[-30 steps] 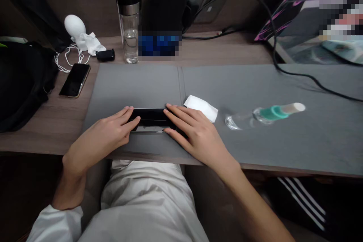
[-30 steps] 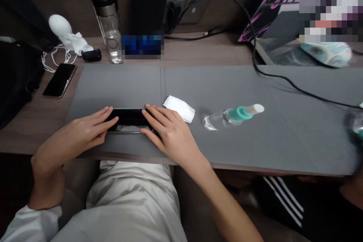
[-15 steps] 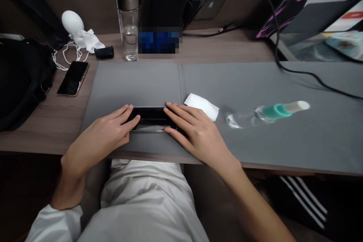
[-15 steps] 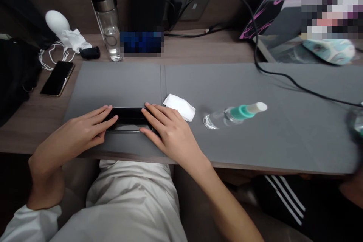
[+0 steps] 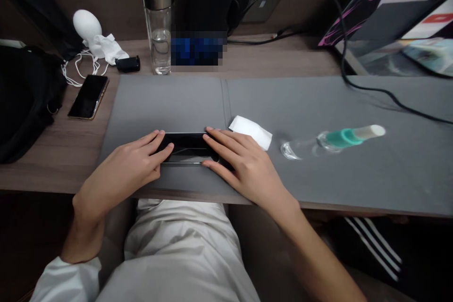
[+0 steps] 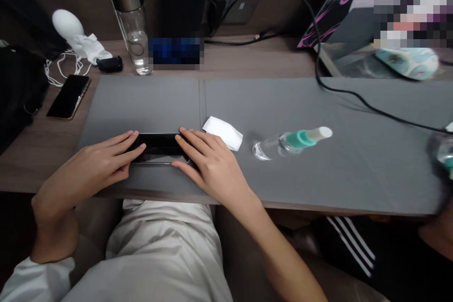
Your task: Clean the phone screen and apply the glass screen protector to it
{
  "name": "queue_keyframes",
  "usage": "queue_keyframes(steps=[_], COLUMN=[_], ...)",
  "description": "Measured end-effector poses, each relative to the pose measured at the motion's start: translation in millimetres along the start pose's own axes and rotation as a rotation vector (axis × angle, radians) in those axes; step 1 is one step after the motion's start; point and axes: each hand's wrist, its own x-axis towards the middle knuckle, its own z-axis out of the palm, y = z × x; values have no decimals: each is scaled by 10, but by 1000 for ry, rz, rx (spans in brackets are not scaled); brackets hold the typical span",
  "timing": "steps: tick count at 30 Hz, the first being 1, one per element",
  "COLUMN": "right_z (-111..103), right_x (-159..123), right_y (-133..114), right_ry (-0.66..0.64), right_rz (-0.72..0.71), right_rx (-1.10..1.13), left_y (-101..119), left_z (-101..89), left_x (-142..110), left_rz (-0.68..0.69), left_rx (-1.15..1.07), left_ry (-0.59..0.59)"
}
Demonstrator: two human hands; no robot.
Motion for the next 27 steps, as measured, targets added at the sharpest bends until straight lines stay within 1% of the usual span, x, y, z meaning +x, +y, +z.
queue_keyframes(steps=[4, 11, 20, 27], right_z=[4, 24, -4, 24], right_x=[-2, -10, -4, -27], right_y=[7, 37, 16, 28], right_ry=[6, 1, -19, -26], right_rz=[-14, -35, -2, 32], right_rx=[-1, -9, 4, 36], left_y=[16, 6, -43, -91], left_z=[-17, -19, 20, 8], left_x=[9, 8, -8, 0], left_rz=[-9, 7, -10, -42], left_rx=[-23, 41, -23, -104], left_ry=[-14, -15, 5, 29])
